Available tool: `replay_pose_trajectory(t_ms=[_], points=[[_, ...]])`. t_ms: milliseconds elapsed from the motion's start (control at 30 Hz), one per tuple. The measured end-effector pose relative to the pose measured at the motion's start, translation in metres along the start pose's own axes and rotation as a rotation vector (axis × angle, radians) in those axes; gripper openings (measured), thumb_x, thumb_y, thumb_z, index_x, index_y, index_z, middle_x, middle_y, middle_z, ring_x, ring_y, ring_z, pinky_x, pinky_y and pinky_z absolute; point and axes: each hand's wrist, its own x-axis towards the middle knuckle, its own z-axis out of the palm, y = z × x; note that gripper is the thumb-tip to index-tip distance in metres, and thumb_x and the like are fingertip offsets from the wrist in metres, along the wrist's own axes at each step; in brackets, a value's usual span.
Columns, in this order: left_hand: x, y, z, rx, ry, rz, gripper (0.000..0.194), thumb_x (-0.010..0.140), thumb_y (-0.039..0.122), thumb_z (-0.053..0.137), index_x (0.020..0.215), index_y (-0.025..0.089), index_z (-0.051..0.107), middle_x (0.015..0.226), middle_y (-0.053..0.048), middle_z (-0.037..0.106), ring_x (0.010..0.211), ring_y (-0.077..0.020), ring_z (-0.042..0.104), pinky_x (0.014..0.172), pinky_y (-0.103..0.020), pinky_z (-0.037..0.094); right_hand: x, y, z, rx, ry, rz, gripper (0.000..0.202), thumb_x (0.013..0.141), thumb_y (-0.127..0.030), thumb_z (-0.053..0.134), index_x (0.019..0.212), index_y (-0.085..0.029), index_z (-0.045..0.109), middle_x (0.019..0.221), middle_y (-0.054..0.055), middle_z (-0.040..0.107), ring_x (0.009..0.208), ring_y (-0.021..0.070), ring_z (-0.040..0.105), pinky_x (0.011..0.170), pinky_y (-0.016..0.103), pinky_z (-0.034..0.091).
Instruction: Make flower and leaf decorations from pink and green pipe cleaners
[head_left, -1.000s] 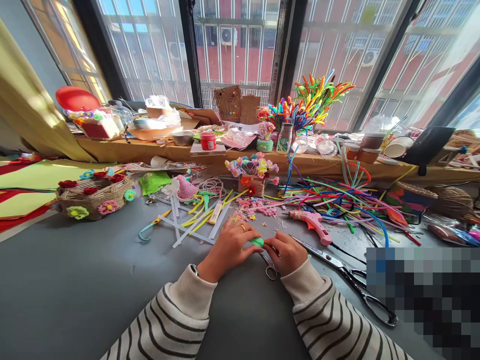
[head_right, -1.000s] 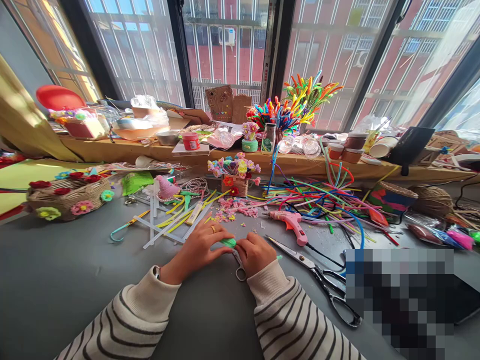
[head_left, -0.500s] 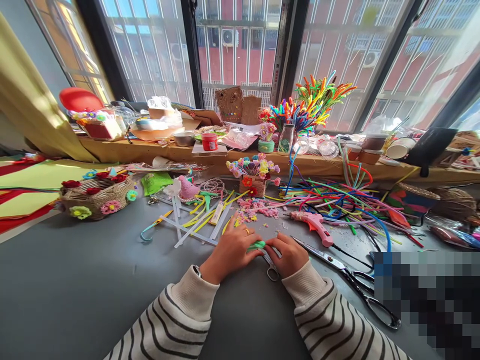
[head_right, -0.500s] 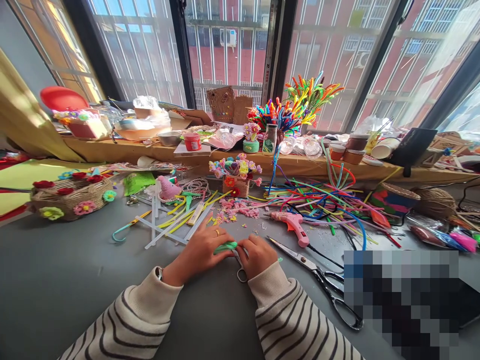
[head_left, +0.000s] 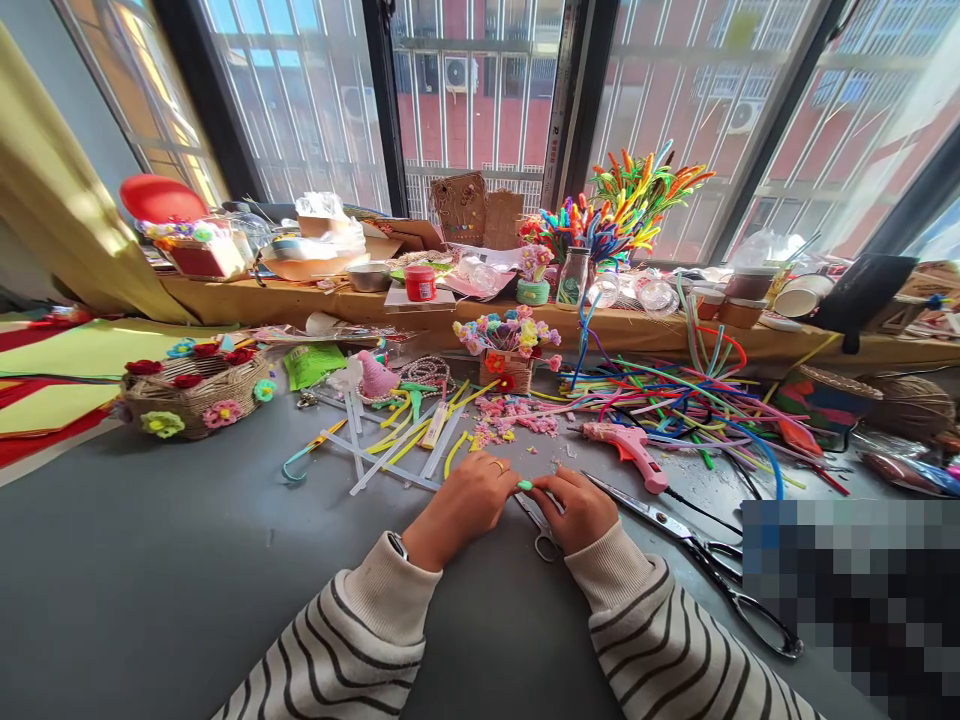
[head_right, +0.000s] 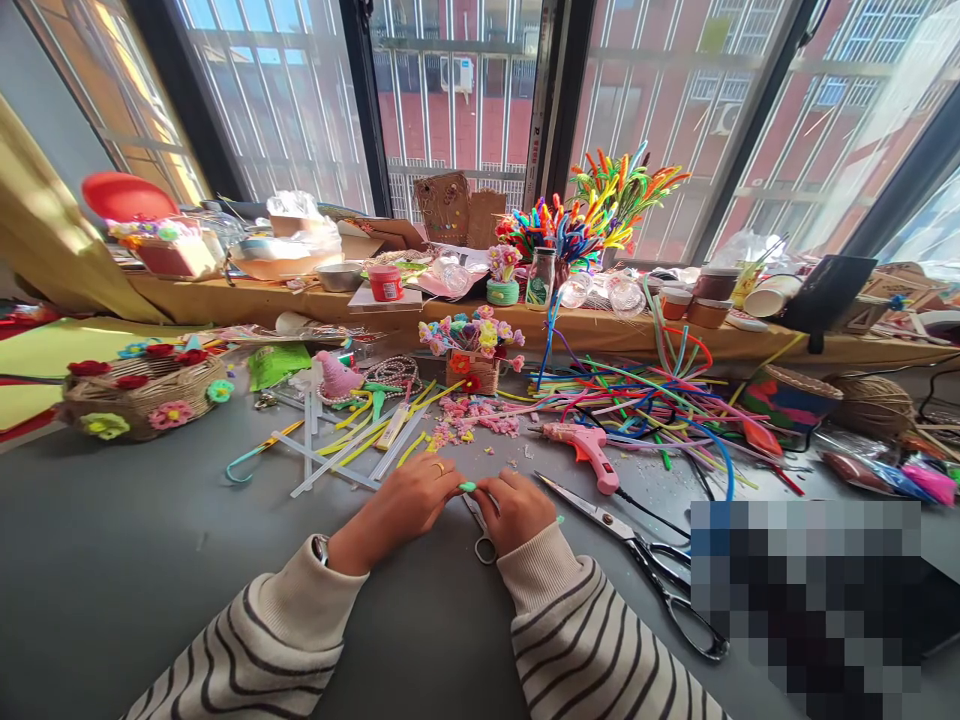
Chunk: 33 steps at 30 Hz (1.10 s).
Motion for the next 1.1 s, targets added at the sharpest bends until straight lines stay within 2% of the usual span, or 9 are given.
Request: replay_pose_trajectory(t_ms=[233,500,767,867,967,1100], points=[[-0.0009,0.0016,0.0001,-0.066,-0.041,-0.083,0.029,0.081,0.025,0.024,0.067,0.016,0.048,0.063,-0.002,0.054,0.060,-0.0140,0.048,0.055,-0.024,0.032,0.0007,-0.0029,-0.0025,-0.041,0.034,-0.062,0.031,0.077,-0.039,0.037,0.067,-0.022,0.061,0.055,-0.001,0.054,0.052,0.0092,0.051,0.048,0.019,0.031],[-0.0007,0.0012,0.0015,-0.389,-0.142,-0.219,0.037,0.081,0.031,0.018,0.058,0.016,0.044,0.056,0.001,0.050,0.053,-0.0096,0.043,0.048,-0.020,0.026,0.0010,-0.0029,-0.0020,-0.073,0.069,-0.179,0.027,0.078,-0.033,0.038,0.068,-0.021,0.060,0.053,-0.001,0.053,0.054,0.0098,0.050,0.052,0.020,0.029],[0.0027,-0.0008,-0.0022,-0.635,-0.214,-0.311,0.036,0.078,0.030,0.023,0.050,0.015,0.038,0.049,0.003,0.037,0.048,-0.0077,0.033,0.045,-0.020,0.022,0.0009,-0.0066,-0.0032,-0.147,0.100,-0.300,0.023,0.079,-0.025,0.038,0.071,-0.019,0.059,0.052,-0.001,0.054,0.051,0.0096,0.047,0.052,0.022,0.027],[0.0029,-0.0023,-0.0011,-0.651,-0.235,-0.308,0.036,0.078,0.029,0.023,0.049,0.015,0.039,0.047,0.004,0.035,0.048,-0.0077,0.032,0.044,-0.020,0.022,0.0009,-0.0070,-0.0055,-0.193,0.093,-0.354,0.020,0.078,-0.022,0.041,0.072,-0.020,0.059,0.049,-0.002,0.051,0.048,0.0093,0.045,0.050,0.022,0.026],[0.0018,-0.0016,0.0001,-0.598,-0.242,-0.294,0.038,0.079,0.030,0.021,0.051,0.015,0.042,0.049,0.003,0.040,0.049,-0.0085,0.036,0.045,-0.020,0.024,0.0009,-0.0066,-0.0065,-0.213,0.084,-0.379,0.019,0.077,-0.020,0.041,0.072,-0.020,0.059,0.048,-0.002,0.050,0.047,0.0095,0.043,0.049,0.023,0.025],[-0.0007,0.0033,-0.0004,-0.365,-0.128,-0.290,0.036,0.080,0.034,0.019,0.068,0.017,0.048,0.061,0.000,0.053,0.057,-0.0121,0.047,0.051,-0.022,0.029,0.0005,-0.0056,-0.0031,-0.222,0.095,-0.316,0.024,0.079,-0.021,0.039,0.067,-0.020,0.059,0.047,-0.002,0.050,0.048,0.0100,0.045,0.049,0.023,0.025]])
